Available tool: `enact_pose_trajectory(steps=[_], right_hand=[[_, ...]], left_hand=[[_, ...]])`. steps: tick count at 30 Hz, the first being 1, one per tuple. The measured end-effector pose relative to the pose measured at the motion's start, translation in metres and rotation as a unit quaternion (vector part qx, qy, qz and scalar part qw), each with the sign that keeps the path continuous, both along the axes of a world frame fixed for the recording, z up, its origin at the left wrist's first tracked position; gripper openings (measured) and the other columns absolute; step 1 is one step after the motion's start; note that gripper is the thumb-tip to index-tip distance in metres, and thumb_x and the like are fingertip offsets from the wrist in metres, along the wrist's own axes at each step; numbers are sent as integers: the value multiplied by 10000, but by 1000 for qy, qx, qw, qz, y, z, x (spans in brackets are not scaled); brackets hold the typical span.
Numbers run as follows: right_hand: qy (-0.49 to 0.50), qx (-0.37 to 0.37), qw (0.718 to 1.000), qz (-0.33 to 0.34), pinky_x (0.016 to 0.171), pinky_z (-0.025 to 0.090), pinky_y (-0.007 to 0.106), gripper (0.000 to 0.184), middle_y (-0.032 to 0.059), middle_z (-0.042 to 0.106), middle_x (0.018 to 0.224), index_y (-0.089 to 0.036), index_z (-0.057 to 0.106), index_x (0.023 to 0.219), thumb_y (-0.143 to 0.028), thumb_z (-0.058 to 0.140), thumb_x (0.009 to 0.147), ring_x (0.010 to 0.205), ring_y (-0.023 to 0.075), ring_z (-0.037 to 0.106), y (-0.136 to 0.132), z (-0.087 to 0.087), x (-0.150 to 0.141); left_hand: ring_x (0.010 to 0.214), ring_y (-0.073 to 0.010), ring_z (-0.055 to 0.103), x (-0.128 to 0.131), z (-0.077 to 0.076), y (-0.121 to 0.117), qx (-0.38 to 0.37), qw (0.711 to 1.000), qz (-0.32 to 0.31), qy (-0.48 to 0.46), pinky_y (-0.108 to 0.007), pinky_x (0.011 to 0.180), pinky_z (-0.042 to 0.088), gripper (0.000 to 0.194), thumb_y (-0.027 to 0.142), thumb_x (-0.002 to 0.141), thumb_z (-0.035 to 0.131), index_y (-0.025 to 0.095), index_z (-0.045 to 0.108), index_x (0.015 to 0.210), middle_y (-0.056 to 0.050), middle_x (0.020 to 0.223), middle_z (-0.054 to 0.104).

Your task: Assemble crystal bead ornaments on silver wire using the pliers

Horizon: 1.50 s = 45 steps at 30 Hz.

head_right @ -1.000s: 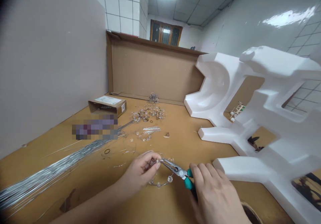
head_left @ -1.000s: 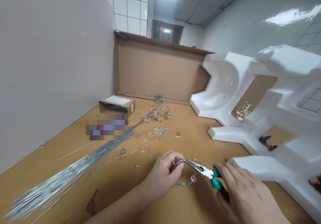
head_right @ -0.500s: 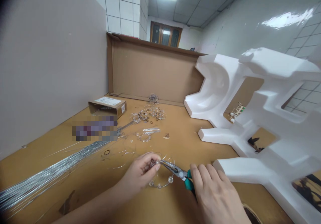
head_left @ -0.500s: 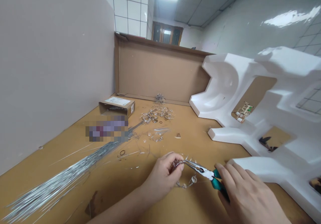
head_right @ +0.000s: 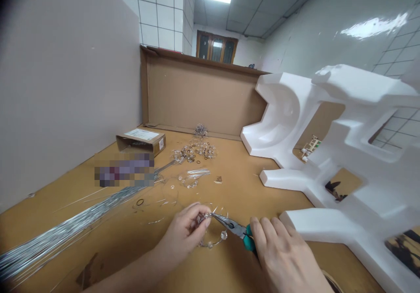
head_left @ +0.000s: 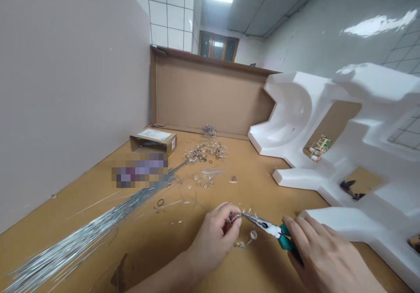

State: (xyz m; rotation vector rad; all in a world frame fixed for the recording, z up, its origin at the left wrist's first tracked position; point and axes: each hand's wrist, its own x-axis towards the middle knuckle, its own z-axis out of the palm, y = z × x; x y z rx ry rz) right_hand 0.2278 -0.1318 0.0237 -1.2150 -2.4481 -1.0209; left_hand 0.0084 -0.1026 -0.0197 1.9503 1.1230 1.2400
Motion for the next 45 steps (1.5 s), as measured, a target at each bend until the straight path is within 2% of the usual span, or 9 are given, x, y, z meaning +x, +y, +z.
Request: enact_pose_trajectory(steps=[7, 15, 19, 22, 26, 33, 36, 45], right_hand=[[14, 12, 1000, 3, 661, 374, 347, 295, 71, 554, 781, -142, 511, 1003, -116, 380, 740, 727, 223, 513, 3, -6, 4], [10, 30, 999, -5, 681, 366, 368, 286, 87, 570, 812, -138, 527, 999, -151, 371, 760, 761, 245, 509, 3, -5, 3], [0, 23, 1000, -11, 691, 363, 368, 292, 84, 572, 815, -141, 526, 1012, -136, 372, 764, 767, 242, 512, 3, -6, 4], [8, 17, 1000, -12, 677, 362, 360, 299, 69, 564, 787, -149, 524, 1014, -127, 360, 764, 740, 230, 508, 3, -7, 3], [15, 19, 1000, -10, 673, 362, 356, 285, 65, 555, 768, -143, 519, 1007, -124, 359, 771, 733, 227, 505, 3, -7, 1], [-18, 19, 1000, 0, 648, 360, 345, 276, 63, 545, 745, -130, 516, 1000, -110, 353, 779, 689, 210, 499, 3, 3, 0], [-25, 15, 1000, -5, 622, 350, 335, 270, 54, 543, 731, -138, 525, 995, -118, 362, 780, 659, 203, 489, 3, 9, 0], [-21, 13, 1000, 13, 593, 331, 314, 269, 68, 560, 721, -146, 542, 897, -74, 326, 755, 640, 194, 503, 2, 21, -3]], left_hand=[[595, -112, 449, -2, 3, -7, 89, 988, 45, 120, -213, 551, 335, 139, 138, 826, 381, 193, 508, 844, 12, 694, 467], [606, -120, 474, -2, -1, -6, 110, 980, 53, 157, -219, 576, 361, 149, 166, 845, 362, 202, 506, 862, 0, 725, 500], [616, -121, 482, -2, 0, -8, 97, 982, 47, 157, -219, 588, 362, 162, 159, 839, 370, 202, 521, 875, -8, 736, 511], [596, -113, 462, -1, 2, -8, 67, 991, 33, 112, -214, 568, 350, 159, 156, 824, 391, 201, 541, 849, 2, 712, 501], [554, -92, 417, 2, -1, -4, -14, 1000, 13, -3, -195, 518, 327, 124, 161, 794, 440, 192, 560, 798, 26, 661, 466], [498, -72, 346, 5, -4, 0, -127, 981, -46, -142, -185, 472, 293, 81, 215, 765, 482, 167, 548, 766, 53, 583, 393], [485, -68, 340, 6, -1, -1, -164, 969, -65, -170, -183, 467, 290, 79, 237, 746, 508, 164, 537, 758, 61, 558, 382], [511, -73, 360, 4, 4, -3, -176, 963, -82, -185, -191, 493, 309, 88, 252, 741, 521, 166, 529, 758, 54, 575, 396]])
